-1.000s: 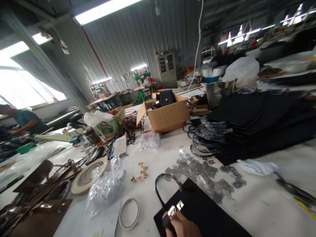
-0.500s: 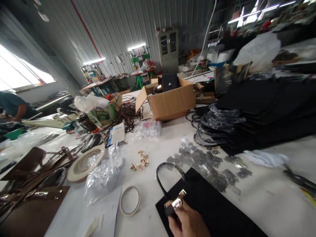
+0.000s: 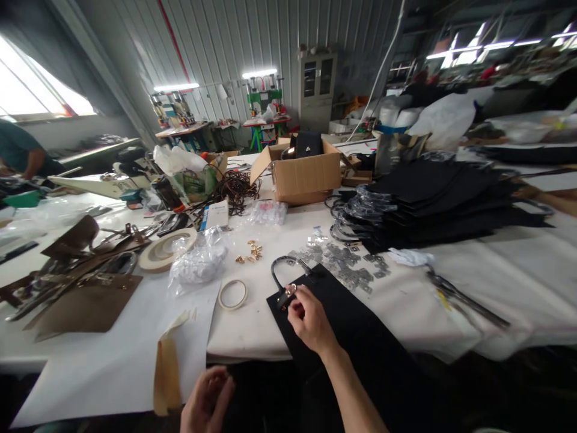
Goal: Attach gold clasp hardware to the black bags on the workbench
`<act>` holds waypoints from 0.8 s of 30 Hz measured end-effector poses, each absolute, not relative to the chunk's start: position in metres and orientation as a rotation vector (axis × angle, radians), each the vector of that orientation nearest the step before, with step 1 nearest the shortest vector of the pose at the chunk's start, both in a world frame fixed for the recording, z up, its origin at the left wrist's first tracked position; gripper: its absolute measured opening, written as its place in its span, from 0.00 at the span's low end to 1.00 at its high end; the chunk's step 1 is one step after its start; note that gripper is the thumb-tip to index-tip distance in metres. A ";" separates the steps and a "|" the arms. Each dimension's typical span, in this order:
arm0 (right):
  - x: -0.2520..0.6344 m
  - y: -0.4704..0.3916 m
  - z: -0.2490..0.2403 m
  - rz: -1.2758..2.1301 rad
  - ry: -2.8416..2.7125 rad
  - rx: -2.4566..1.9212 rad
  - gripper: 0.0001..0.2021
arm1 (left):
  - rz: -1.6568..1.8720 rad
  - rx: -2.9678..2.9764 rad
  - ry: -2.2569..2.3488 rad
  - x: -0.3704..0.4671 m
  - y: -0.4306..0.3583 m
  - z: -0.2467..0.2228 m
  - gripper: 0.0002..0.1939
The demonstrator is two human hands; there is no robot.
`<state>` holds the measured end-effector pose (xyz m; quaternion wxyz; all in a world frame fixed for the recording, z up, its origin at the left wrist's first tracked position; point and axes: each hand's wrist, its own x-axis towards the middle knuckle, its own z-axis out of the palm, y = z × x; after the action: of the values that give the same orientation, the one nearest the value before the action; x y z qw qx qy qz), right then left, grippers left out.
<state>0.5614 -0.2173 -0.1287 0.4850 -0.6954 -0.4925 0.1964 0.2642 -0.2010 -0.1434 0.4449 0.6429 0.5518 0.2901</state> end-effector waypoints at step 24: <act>0.546 -0.313 -0.150 0.304 -0.501 -2.105 0.26 | 0.807 1.986 1.213 0.386 -0.122 -0.129 0.20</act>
<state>0.5458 -0.3127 -0.1497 0.4603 -0.8552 -0.2035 0.1236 0.3860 -0.1215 -0.1286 0.3327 0.7604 0.4643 0.3090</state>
